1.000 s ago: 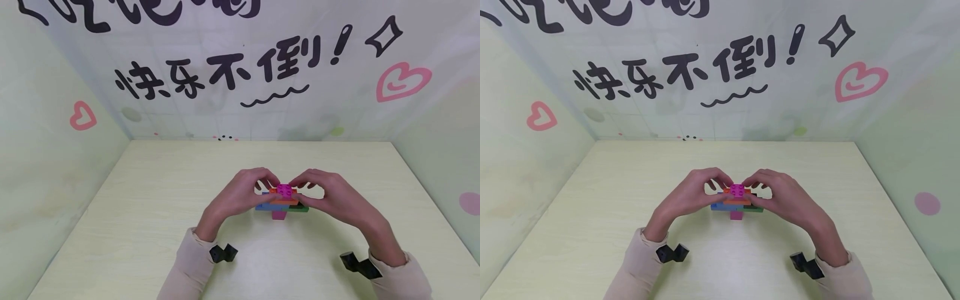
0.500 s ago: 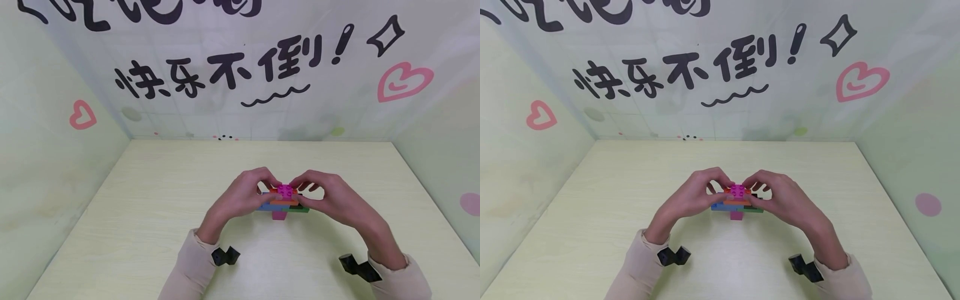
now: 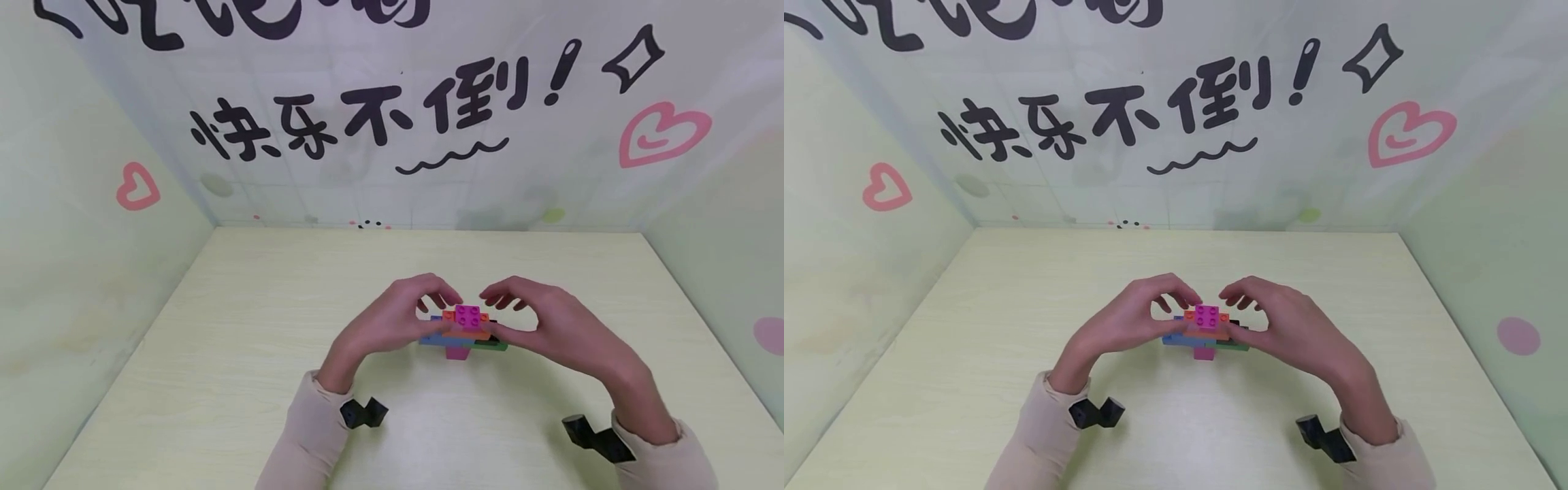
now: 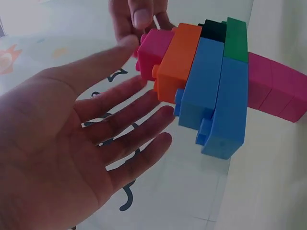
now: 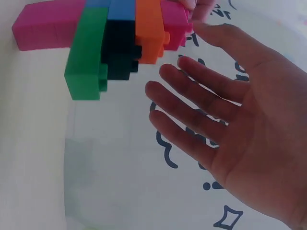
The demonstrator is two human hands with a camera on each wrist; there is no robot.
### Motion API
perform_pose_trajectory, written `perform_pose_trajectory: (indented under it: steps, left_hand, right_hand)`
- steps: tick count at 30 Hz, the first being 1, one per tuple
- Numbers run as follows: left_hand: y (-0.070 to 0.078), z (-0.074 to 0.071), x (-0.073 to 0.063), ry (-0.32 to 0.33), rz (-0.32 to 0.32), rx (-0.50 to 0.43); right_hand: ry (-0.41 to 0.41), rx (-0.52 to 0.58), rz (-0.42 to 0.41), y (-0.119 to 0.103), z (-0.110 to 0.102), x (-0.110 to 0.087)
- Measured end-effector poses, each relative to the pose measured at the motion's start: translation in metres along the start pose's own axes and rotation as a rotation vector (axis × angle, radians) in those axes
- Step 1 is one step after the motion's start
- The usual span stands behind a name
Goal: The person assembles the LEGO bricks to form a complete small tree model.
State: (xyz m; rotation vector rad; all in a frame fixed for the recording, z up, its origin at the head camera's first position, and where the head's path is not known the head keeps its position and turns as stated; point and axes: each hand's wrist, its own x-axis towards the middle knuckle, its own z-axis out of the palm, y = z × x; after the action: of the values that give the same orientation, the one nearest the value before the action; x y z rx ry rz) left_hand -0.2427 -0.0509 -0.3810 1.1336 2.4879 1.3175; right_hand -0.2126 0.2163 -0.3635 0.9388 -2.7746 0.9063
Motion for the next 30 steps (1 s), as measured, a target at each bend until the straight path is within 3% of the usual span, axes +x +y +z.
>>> perform_pose_trajectory:
  steps: [4,8,12,17,21,24,30]
  left_hand:
    - [-0.001,-0.008,-0.005,-0.035,-0.116,0.109]
    - [-0.005,-0.01,-0.009,-0.111,-0.254,0.245]
    - [-0.01,-0.007,-0.008,-0.164,-0.291,0.291]
    - [-0.01,-0.005,-0.006,-0.172,-0.303,0.267]
    - [-0.014,-0.005,-0.005,-0.16,-0.284,0.201]
    - [-0.023,-0.004,-0.003,-0.127,-0.301,0.09]
    - [-0.042,0.005,0.001,0.01,-0.473,-0.185]
  right_hand:
    - [-0.096,-0.03,0.116,0.006,-0.005,-0.004]
    - [-0.22,-0.059,0.17,0.013,-0.003,-0.004]
    - [-0.271,-0.055,0.17,0.017,0.0,-0.004]
    - [-0.278,-0.031,0.157,0.022,0.003,-0.002]
    - [-0.245,-0.007,0.134,0.026,0.002,-0.003]
    - [-0.211,0.047,0.147,0.032,-0.001,-0.004]
    - [-0.191,0.252,0.272,0.05,0.001,-0.003]
